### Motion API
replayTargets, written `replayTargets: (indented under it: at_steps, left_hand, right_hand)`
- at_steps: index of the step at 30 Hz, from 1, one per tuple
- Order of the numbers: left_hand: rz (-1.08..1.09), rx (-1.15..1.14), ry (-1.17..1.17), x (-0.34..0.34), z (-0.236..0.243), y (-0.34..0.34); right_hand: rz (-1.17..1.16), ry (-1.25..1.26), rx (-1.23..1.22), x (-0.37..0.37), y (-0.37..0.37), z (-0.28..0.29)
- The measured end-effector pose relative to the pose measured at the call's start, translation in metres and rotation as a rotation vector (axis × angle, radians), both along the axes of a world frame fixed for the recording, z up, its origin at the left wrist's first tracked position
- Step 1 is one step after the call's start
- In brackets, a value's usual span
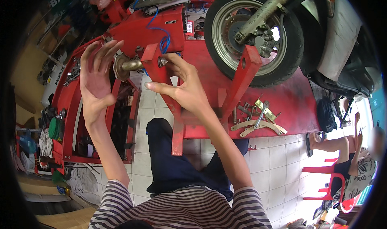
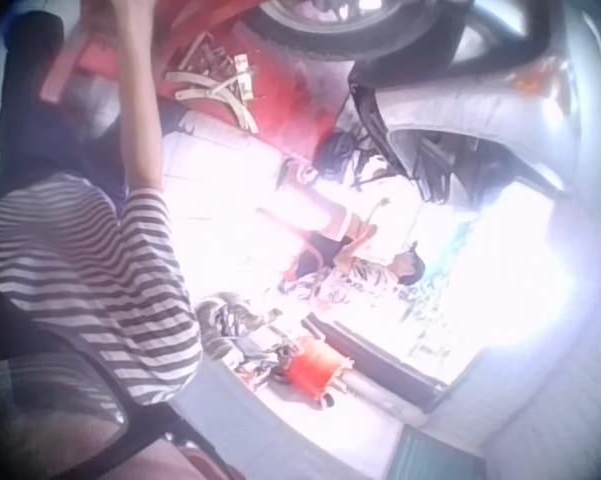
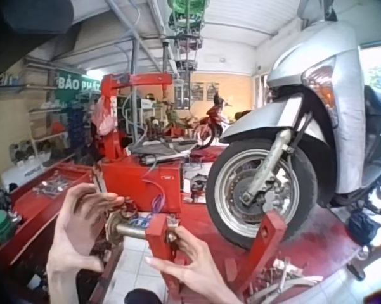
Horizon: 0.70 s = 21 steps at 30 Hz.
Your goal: The person assembles a metal bracket using a wrench and then threads a large bolt through a red support stand. They handle metal components, a nut, and a large threaded rod.
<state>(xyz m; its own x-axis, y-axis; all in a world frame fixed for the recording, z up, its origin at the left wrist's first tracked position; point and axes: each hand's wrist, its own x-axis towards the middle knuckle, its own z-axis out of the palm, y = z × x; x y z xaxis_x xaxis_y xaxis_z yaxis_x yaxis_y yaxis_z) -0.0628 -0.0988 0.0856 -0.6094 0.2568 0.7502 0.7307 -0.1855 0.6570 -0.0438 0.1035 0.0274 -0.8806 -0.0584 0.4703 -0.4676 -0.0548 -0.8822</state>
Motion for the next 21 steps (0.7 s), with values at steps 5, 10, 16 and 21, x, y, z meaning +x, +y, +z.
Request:
replayTargets:
  at_steps: [5, 10, 16, 21]
  left_hand:
    - [0.161, -0.143, -0.396, 0.002, -0.006, 0.0]
    - [-0.016, -0.067, -0.008, -0.003, -0.014, -0.01]
    - [0.168, 0.038, -0.087, -0.002, -0.016, 0.0]
    - [0.065, 0.05, -0.198, 0.004, -0.019, 0.008]
  right_hand:
    - [-0.012, 0.021, 0.006, -0.002, 0.002, -0.003]
    - [-0.001, 0.014, -0.004, 0.0, 0.0, -0.002]
    - [-0.014, 0.038, 0.021, -0.002, 0.002, -0.004]
    - [-0.034, 0.02, 0.033, -0.001, 0.001, -0.003]
